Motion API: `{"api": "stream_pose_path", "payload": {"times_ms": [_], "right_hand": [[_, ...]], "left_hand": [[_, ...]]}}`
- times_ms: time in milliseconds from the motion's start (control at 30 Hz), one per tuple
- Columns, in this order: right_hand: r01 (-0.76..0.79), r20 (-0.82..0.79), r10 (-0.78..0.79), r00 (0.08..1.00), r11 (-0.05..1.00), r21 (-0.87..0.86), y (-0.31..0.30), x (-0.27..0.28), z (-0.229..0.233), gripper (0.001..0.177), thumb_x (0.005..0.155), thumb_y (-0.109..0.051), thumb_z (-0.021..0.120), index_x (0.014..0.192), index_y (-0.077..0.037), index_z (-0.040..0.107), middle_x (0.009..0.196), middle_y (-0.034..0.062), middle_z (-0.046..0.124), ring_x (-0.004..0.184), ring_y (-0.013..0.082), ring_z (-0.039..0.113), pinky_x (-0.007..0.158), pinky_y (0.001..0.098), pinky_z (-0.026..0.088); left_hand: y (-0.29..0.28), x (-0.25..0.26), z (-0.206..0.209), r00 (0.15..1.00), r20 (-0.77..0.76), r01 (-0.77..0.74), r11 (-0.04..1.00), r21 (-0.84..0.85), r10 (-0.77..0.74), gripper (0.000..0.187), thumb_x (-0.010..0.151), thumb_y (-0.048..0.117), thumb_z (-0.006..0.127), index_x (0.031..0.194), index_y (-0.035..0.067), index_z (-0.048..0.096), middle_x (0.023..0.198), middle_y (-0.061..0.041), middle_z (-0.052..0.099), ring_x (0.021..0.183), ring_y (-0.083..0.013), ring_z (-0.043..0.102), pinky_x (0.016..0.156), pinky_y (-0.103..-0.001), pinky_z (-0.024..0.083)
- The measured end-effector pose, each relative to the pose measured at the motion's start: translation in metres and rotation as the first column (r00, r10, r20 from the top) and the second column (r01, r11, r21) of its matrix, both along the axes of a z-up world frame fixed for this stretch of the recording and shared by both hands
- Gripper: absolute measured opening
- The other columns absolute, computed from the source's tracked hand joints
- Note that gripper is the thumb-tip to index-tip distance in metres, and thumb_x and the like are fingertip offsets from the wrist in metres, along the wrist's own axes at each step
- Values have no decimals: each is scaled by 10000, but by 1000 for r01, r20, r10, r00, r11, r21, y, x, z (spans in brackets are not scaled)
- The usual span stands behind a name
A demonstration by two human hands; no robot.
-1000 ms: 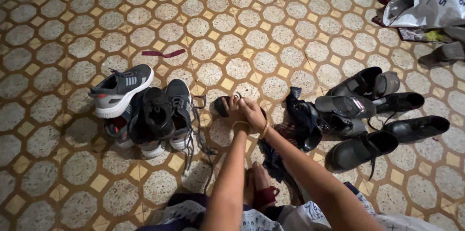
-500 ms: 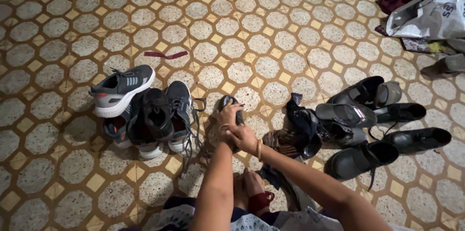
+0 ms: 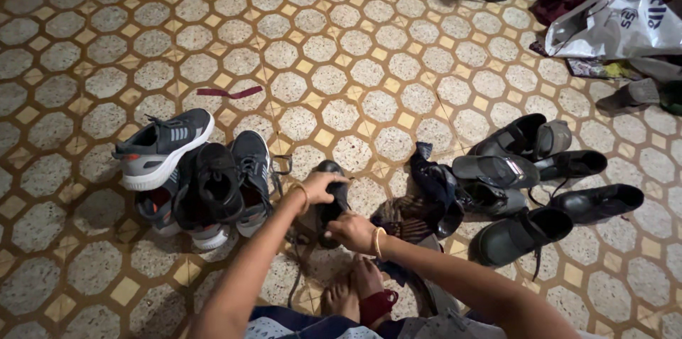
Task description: The person sits on the floor and works on a black shoe, manipulating the laces and the upper part of the shoe. They appear to be threading or adjusting the laces and possibly repairing the shoe's structure.
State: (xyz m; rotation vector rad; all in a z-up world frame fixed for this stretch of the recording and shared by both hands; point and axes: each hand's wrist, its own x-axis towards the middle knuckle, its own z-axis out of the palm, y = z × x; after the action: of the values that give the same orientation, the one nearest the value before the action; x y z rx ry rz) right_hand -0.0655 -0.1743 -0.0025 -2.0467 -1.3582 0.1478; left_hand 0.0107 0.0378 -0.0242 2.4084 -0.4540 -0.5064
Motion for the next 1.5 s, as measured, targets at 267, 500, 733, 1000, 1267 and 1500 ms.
{"api": "stream_pose_path", "payload": {"times_ms": [267,500,733,1000,1267,1500], "right_hand": [[66,-59,-69,996,996,-55,9,-5,7,211,982,-240,659,871,-61,665,744,148,653,777,367,651,771,472,498],[54,14,-54,998,999,2,12,-8,-2,231,963,-263,689,849,-66,653,716,133,638,723,353,631,753,464,494],[75,55,-74,996,997,-4,13,-8,-5,254,970,-288,687,857,-64,646,695,132,615,704,350,612,745,460,494],[91,40,-90,995,996,-8,16,-10,-6,255,969,-295,679,837,-79,650,702,111,631,721,326,619,781,441,481],[92,21,-91,996,995,-49,16,-8,-4,257,981,-287,667,835,-76,644,694,118,620,723,331,615,778,450,478],[99,39,-100,994,995,10,18,-11,-1,254,966,-269,676,814,-72,629,678,113,611,696,330,609,763,450,473]], "left_hand": [[32,4,-3,931,16,-353,913,-203,364,326,780,289,849,1082,187,780,1063,-49,795,952,-224,776,879,-348,602],[19,-45,-31,884,-8,-464,875,-137,467,286,706,345,886,900,156,792,918,-54,790,844,-222,758,789,-351,585],[17,-36,-53,809,92,-572,813,-108,581,152,825,290,813,895,158,787,913,-84,775,848,-274,734,765,-400,570],[21,-47,-42,876,16,-477,869,-132,483,332,690,382,898,857,129,765,855,-83,778,781,-226,750,738,-363,582],[31,-25,-79,879,-90,-464,799,-382,468,219,818,243,825,873,58,721,826,-97,770,733,-179,729,688,-331,579],[33,-28,-88,764,-552,-632,560,-535,335,157,888,181,742,914,67,637,868,-72,768,723,-111,728,593,-267,575]]}}
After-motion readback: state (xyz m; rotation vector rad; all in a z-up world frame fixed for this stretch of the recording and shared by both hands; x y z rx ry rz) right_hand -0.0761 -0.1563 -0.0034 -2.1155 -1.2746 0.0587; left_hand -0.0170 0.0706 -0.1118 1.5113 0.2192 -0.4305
